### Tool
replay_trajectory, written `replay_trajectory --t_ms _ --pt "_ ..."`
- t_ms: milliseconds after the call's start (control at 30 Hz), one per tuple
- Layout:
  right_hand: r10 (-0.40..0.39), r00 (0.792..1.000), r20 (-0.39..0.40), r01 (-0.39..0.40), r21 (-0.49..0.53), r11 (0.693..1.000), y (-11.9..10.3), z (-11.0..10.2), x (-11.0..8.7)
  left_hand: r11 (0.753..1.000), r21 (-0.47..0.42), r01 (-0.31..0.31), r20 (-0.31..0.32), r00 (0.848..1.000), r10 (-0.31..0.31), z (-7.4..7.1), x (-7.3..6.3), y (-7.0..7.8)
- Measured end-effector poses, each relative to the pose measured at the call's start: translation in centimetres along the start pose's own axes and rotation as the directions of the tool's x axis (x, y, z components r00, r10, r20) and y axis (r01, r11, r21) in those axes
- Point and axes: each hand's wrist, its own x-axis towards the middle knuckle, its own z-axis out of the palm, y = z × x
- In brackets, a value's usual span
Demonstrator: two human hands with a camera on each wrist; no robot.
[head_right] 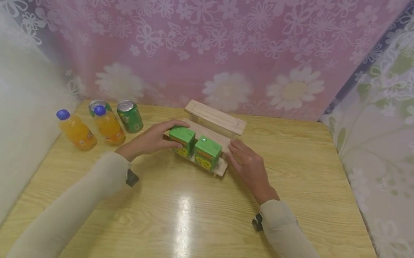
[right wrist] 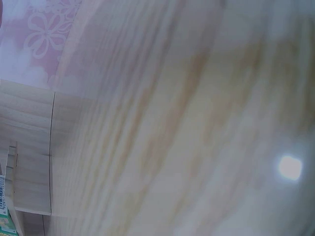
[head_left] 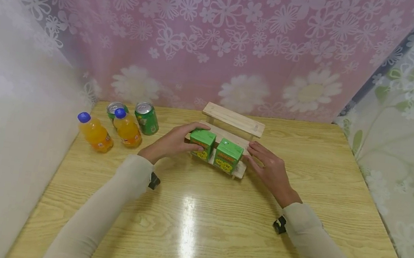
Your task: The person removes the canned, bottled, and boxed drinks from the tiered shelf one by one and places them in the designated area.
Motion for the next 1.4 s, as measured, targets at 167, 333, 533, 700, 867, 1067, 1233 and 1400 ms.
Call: replay_trajectory --t_ms 167,333,533,700,867,1067,1233,1400 --pt "0.002 1.000 -0.002 -0.002 0.002 1.000 0.0 0.0 0.0 1.000 0.009 0.016 -0.009 1.000 -0.016 -0.1 0.0 0.0" --pt "0.005 1.000 0.001 -0.005 0.006 1.000 0.0 0.0 0.0 1.000 0.022 0.007 -0.025 1.000 -0.006 -0.2 -0.2 -0.1" --pt "0.008 1.000 0.004 -0.008 -0.001 1.000 0.1 0.1 -0.1 1.000 0.017 0.008 -0.057 0.998 -0.007 -0.6 -0.6 -0.1" --pt "0.006 1.000 0.002 -0.006 -0.003 1.000 0.1 0.1 -0.1 1.000 -0.001 0.002 -0.079 0.997 -0.002 -1.3 -1.2 -0.1" --pt "0.001 1.000 -0.003 -0.001 0.000 1.000 0.1 0.2 -0.1 1.000 -0.024 0.003 -0.103 0.995 -0.005 -2.0 -2.0 -0.3" --pt "-0.005 1.000 -0.009 0.005 0.002 1.000 0.1 0.2 -0.1 0.999 -0.036 0.019 -0.136 0.990 -0.024 -2.8 -3.1 -0.6" --pt "-0.001 1.000 -0.006 0.001 0.003 1.000 0.1 0.2 -0.1 0.999 0.001 0.053 -0.164 0.985 -0.052 -3.8 -4.3 -0.9" --pt "0.008 1.000 0.000 -0.008 0.002 1.000 0.1 0.1 -0.1 0.995 0.005 0.095 -0.191 0.977 -0.093 -4.7 -5.7 -1.4"
